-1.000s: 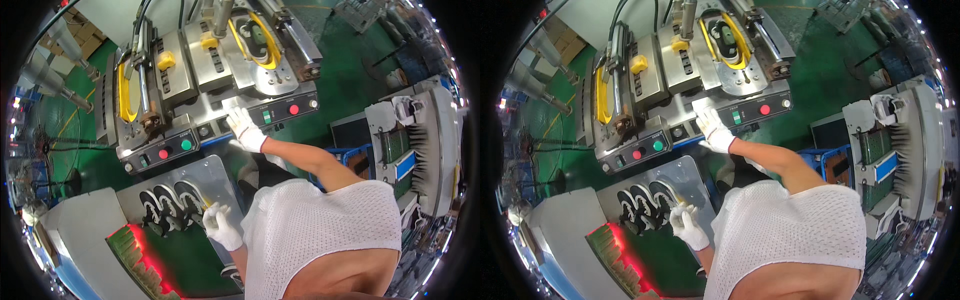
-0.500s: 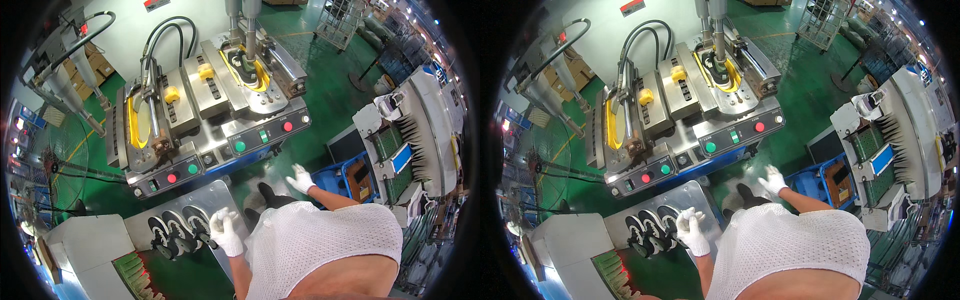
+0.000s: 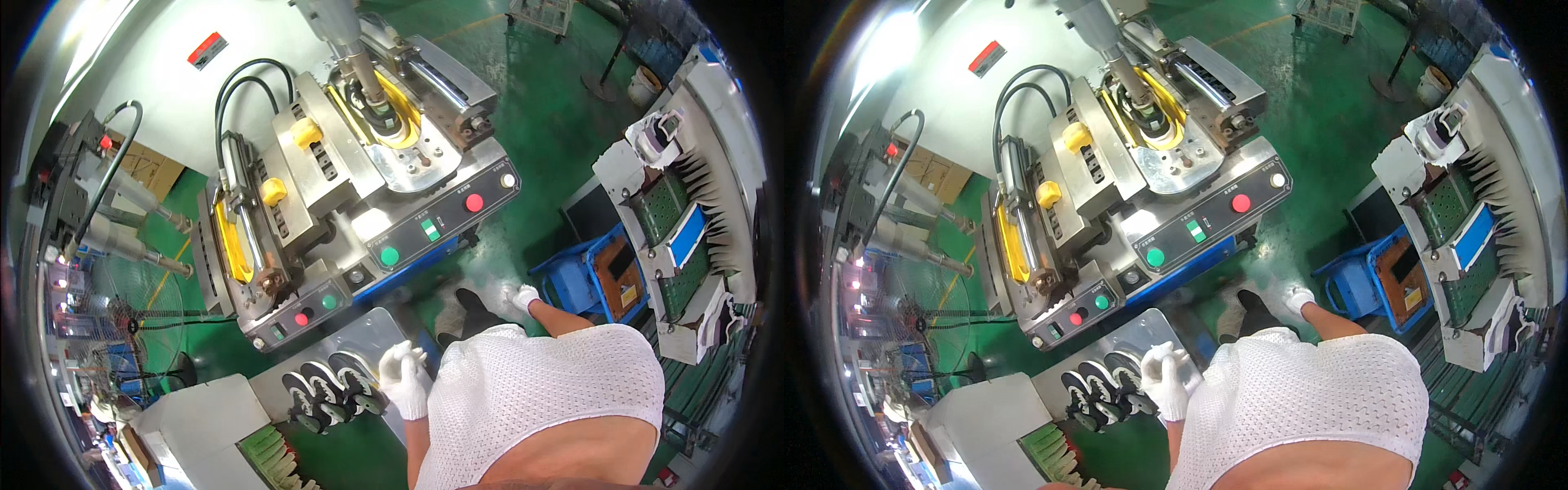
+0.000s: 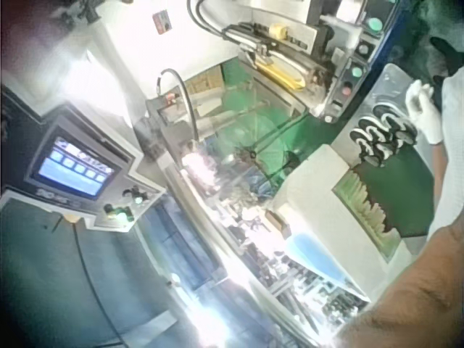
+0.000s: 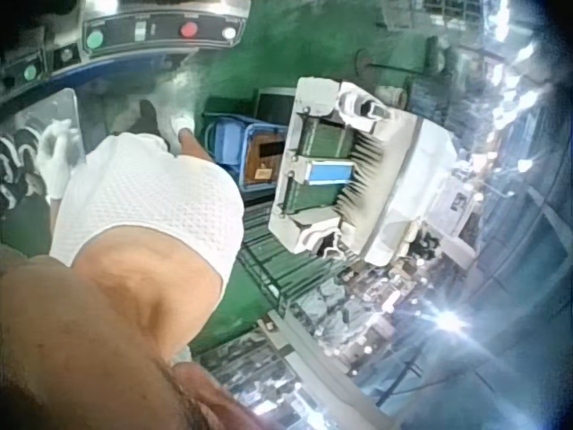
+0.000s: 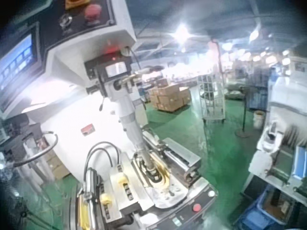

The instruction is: The person repeatedly picks up black and white sneakers from a conveyor belt, places them into a machine, and then removes them to place them on a nearby rack. The person handles the shoes one at a time in a continuous loop.

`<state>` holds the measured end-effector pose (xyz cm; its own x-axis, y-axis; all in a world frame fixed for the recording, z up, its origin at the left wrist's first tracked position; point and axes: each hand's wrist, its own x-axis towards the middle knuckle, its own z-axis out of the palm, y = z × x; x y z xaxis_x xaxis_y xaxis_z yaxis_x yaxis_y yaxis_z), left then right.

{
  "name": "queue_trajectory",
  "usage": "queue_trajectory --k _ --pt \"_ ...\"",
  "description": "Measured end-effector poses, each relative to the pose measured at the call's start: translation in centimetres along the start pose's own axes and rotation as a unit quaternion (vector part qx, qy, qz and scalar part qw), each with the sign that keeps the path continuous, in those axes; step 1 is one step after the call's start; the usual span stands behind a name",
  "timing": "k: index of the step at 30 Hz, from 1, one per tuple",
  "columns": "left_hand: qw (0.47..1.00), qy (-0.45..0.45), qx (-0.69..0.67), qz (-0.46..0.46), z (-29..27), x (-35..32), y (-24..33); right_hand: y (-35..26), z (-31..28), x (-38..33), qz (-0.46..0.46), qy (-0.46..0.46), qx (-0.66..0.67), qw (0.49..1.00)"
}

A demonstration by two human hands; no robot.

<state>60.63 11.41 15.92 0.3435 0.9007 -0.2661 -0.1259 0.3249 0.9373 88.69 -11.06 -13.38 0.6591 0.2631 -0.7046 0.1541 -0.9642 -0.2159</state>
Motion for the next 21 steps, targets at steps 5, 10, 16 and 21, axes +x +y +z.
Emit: queue_trajectory --k 5,10,16,21 --pt "0.999 -0.034 -0.014 0.005 2.7 0.5 -0.2 -2.1 -1.4 0.1 0.015 -0.028 0.056 0.998" --pt "0.999 -0.035 -0.018 0.007 4.2 0.6 -0.2 -1.3 -1.2 0.7 0.010 -0.049 0.074 0.996" --pt "0.999 -0.037 -0.016 0.009 4.2 0.4 -1.4 1.6 -0.2 0.5 -0.009 0.035 0.069 0.997" --pt "0.999 -0.037 -0.024 0.004 4.7 0.4 -1.6 3.2 0.6 1.6 -0.006 0.041 0.029 0.999"
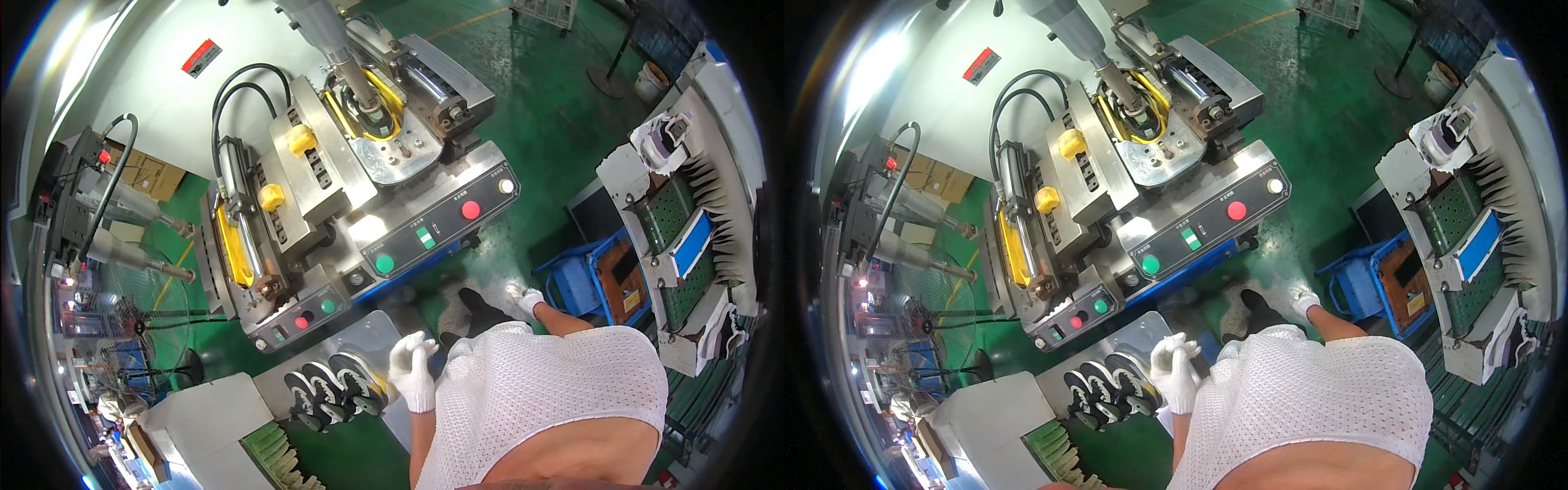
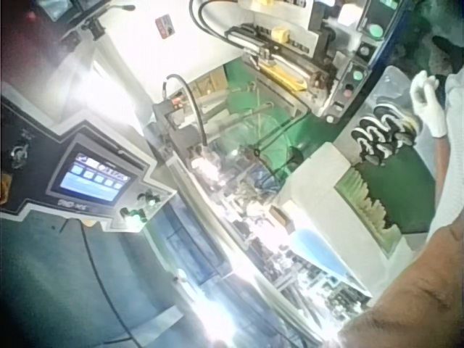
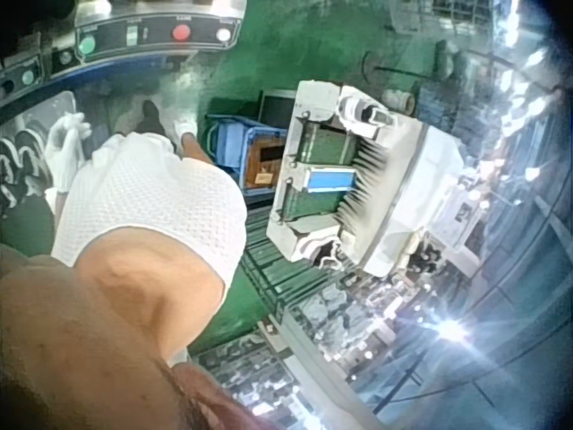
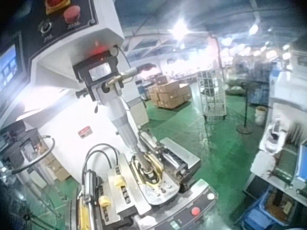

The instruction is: The person repeatedly picks up black and white sneakers from a conveyor belt, places them into a machine, and then removes them to place them on a nearby rack. The person handles the shoes one at a time in a continuous loop.

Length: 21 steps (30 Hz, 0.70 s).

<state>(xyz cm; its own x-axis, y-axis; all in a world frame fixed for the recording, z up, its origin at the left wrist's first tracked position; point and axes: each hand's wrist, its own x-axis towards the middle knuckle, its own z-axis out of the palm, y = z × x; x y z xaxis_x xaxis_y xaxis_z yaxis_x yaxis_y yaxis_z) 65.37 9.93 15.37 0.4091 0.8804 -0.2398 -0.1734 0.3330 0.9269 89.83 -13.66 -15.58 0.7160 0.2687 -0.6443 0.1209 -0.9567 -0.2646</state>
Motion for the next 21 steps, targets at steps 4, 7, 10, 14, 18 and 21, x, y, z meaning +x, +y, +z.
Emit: queue_trajectory --k 4,7,10,14,18,21 --pt "1.000 -0.007 0.020 0.002 0.8 0.2 0.2 -0.6 -0.7 0.3 -0.020 -0.026 -0.018 0.999" --pt "1.000 -0.012 0.025 -0.003 1.1 0.3 0.3 -1.4 -1.4 0.4 0.017 -0.051 -0.014 0.998" --pt "1.000 -0.014 0.016 -0.005 1.1 0.4 0.0 -2.6 -2.0 0.2 0.019 -0.059 0.016 0.998" --pt "1.000 -0.012 0.018 -0.004 1.4 0.5 0.2 -3.2 -2.4 0.1 0.014 -0.049 0.036 0.998" --pt "1.000 -0.017 0.007 -0.003 1.6 0.8 0.3 -2.5 -1.3 0.4 -0.013 -0.003 0.042 0.999" --pt "0.999 -0.025 0.021 0.001 1.5 1.0 0.3 -2.4 -0.9 0.3 -0.014 -0.004 0.034 0.999"
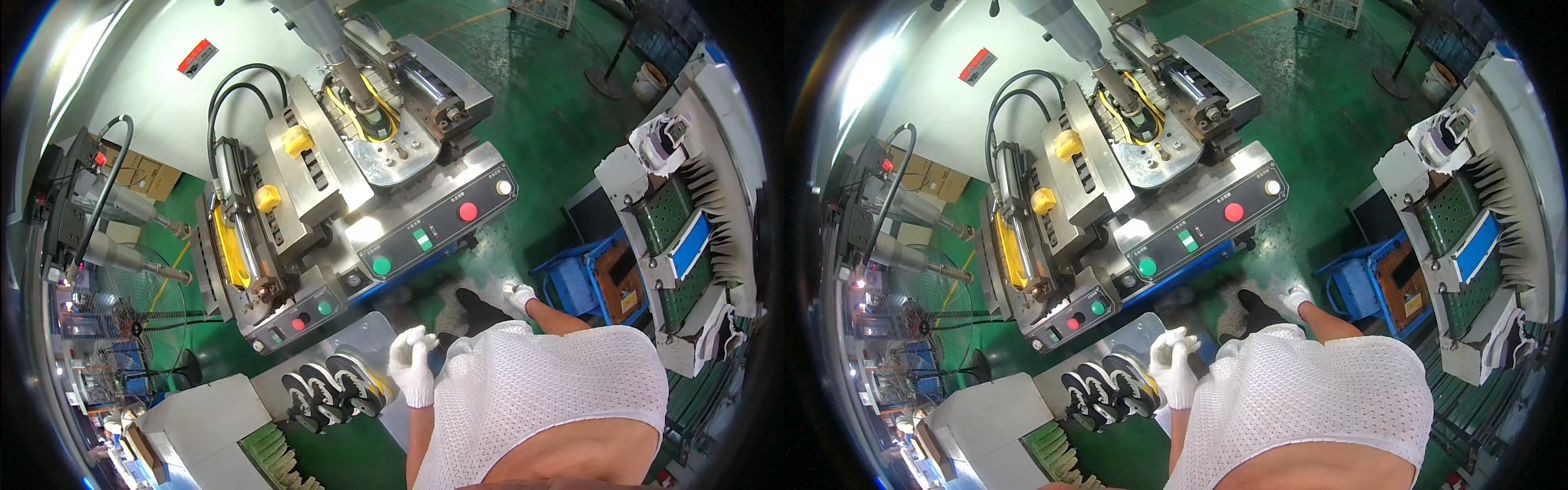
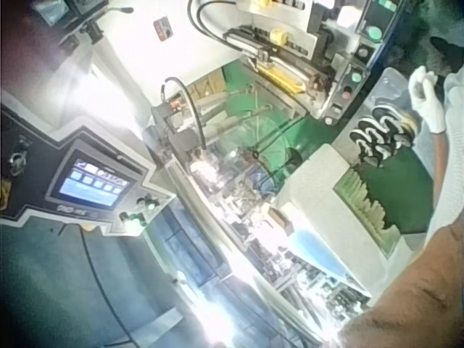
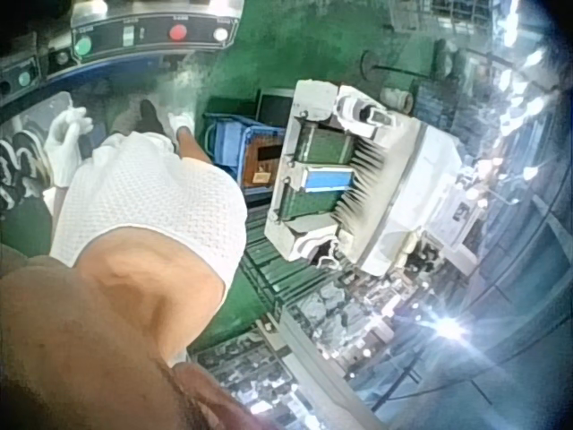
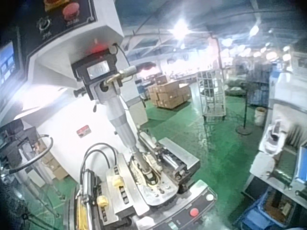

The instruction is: The person repeatedly picks up black and white sneakers from a conveyor belt, places them into a machine, and then removes them to place them on a nearby rack. The person handles the shoes one at a time in a continuous loop.

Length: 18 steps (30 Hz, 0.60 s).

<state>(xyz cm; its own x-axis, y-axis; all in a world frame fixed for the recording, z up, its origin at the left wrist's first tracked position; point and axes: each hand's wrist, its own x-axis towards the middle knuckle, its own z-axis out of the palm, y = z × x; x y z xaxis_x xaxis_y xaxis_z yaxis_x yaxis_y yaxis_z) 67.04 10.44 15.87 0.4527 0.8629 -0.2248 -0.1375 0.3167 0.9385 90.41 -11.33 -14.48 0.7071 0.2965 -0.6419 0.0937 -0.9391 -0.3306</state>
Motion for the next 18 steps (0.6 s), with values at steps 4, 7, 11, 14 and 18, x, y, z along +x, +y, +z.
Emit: queue_trajectory --k 4,7,11,14,18 --pt "1.000 -0.001 -0.001 -0.012 -0.3 0.1 0.1 -0.3 0.2 -0.4 0.020 0.001 0.027 0.999" --pt "1.000 -0.001 -0.004 -0.012 -0.3 0.0 0.4 -1.1 -1.0 -1.5 0.042 -0.065 0.033 0.996" --pt "1.000 -0.021 -0.014 -0.014 0.2 0.4 0.4 0.0 -0.2 -0.8 0.035 -0.049 0.004 0.998" --pt "0.999 -0.020 0.023 -0.019 1.1 0.3 1.2 1.3 1.4 0.3 0.067 -0.006 -0.041 0.997" --pt "0.997 -0.027 0.069 -0.003 1.0 -0.2 1.4 -3.6 -3.7 -3.0 0.067 -0.059 0.015 0.996"
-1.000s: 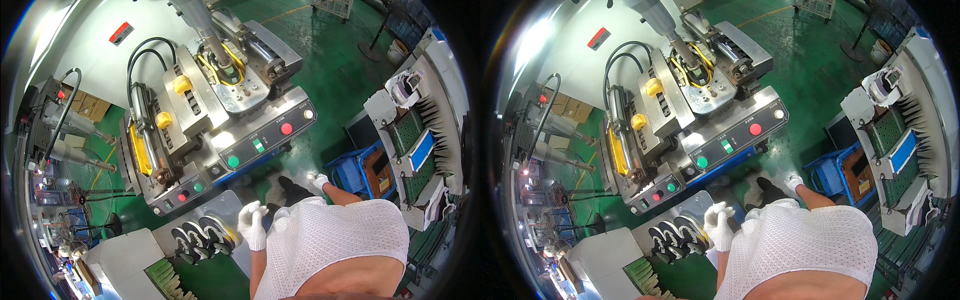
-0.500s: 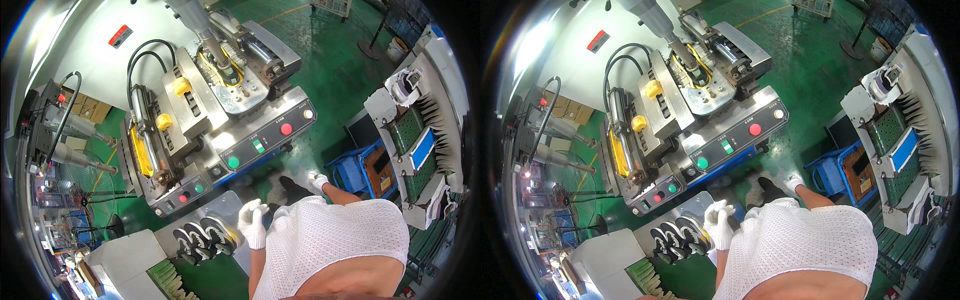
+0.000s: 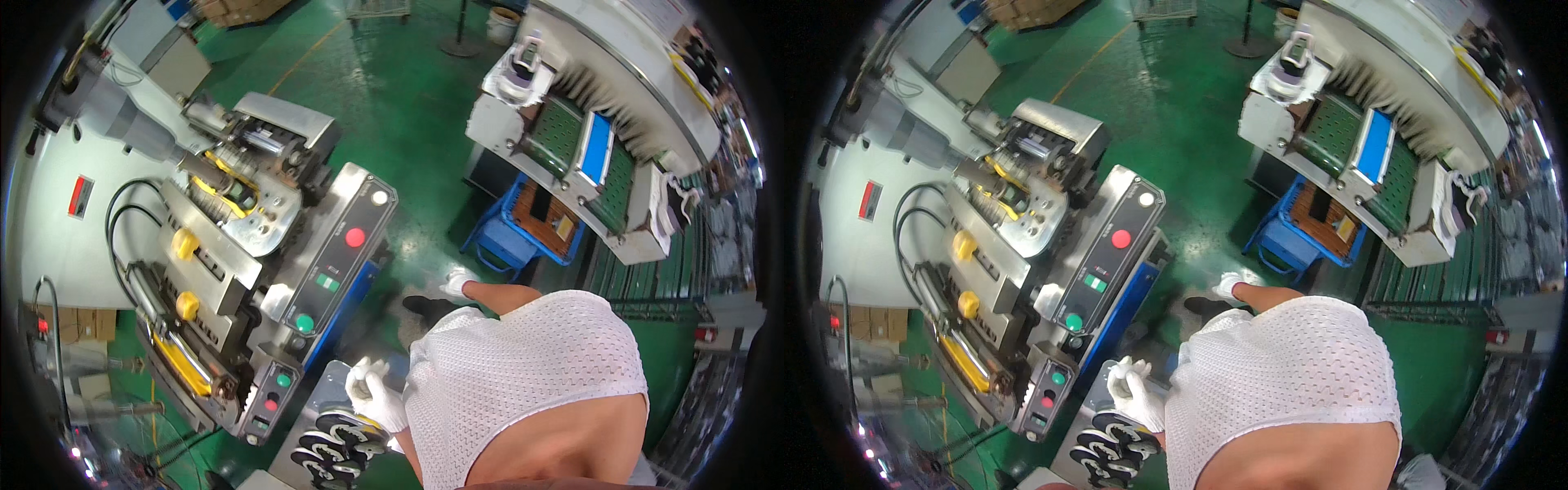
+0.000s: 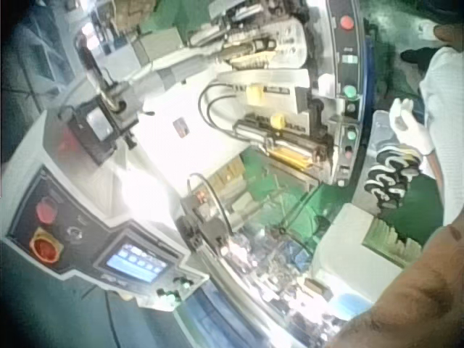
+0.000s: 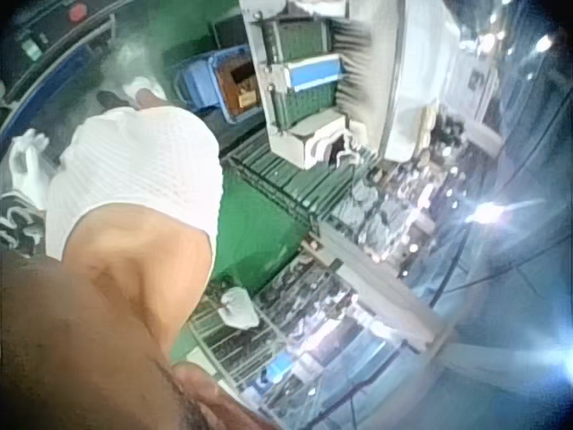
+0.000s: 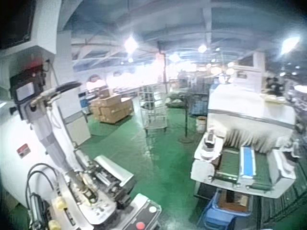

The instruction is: The person repeatedly picks up black and white sneakers from a conveyor belt, places them into a machine, and then removes them to place them on a nearby rack. The person handles the shoes one at a time in a continuous loop.

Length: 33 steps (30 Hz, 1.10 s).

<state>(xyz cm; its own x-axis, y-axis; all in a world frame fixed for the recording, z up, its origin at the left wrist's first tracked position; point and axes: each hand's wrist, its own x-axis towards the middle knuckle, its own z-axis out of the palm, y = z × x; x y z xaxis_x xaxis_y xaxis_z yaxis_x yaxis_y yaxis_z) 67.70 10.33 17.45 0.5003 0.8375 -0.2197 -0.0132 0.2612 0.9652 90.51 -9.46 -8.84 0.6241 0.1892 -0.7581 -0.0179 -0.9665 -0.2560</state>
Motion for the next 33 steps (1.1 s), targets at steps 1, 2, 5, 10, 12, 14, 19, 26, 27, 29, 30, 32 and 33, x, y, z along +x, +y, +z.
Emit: queue_trajectory --k 1,2,5,10,12,14,19,26,27,29,30,32,33 --pt "1.000 -0.010 0.007 -0.001 0.1 0.2 -0.3 -0.8 -1.1 -1.6 0.007 0.002 0.016 1.000" --pt "1.000 -0.014 0.011 0.000 0.2 0.2 -0.2 -0.2 -1.0 -1.5 0.013 0.008 0.019 1.000" --pt "0.999 -0.027 0.012 -0.020 1.0 0.5 0.5 3.8 2.6 1.6 0.020 0.059 0.041 0.997" --pt "0.998 -0.038 -0.048 -0.014 0.3 1.1 0.2 5.5 4.6 2.1 0.016 0.028 -0.011 0.999" --pt "0.997 -0.069 -0.044 0.007 -0.4 1.5 -0.5 6.3 5.2 1.6 -0.008 0.047 -0.007 0.999" --pt "0.998 -0.057 -0.036 0.006 -0.4 1.2 0.0 6.9 5.8 2.0 -0.044 0.069 -0.038 0.996" --pt "0.998 -0.027 -0.041 -0.041 -0.4 0.7 0.1 7.5 6.1 3.1 -0.042 0.070 -0.005 0.997" --pt "0.997 0.007 -0.071 -0.042 -0.2 0.1 -0.3 1.2 0.9 -0.4 0.004 -0.012 0.056 0.998" --pt "0.997 0.004 -0.067 -0.047 -0.1 0.1 -0.1 1.6 1.1 0.3 -0.001 -0.009 0.052 0.999" --pt "0.997 -0.002 -0.060 -0.056 -0.1 0.1 0.1 2.1 1.5 1.7 -0.012 -0.003 0.044 0.999" --pt "0.997 -0.004 -0.059 -0.051 -0.2 0.1 0.1 2.1 1.5 1.8 -0.019 -0.007 0.035 0.999" --pt "0.998 -0.007 -0.058 -0.039 -0.3 0.0 0.1 2.0 1.7 1.7 -0.018 -0.016 0.034 0.999" --pt "0.997 0.000 -0.055 -0.047 -0.4 0.0 0.1 1.7 1.6 1.3 -0.018 -0.020 0.034 0.999"
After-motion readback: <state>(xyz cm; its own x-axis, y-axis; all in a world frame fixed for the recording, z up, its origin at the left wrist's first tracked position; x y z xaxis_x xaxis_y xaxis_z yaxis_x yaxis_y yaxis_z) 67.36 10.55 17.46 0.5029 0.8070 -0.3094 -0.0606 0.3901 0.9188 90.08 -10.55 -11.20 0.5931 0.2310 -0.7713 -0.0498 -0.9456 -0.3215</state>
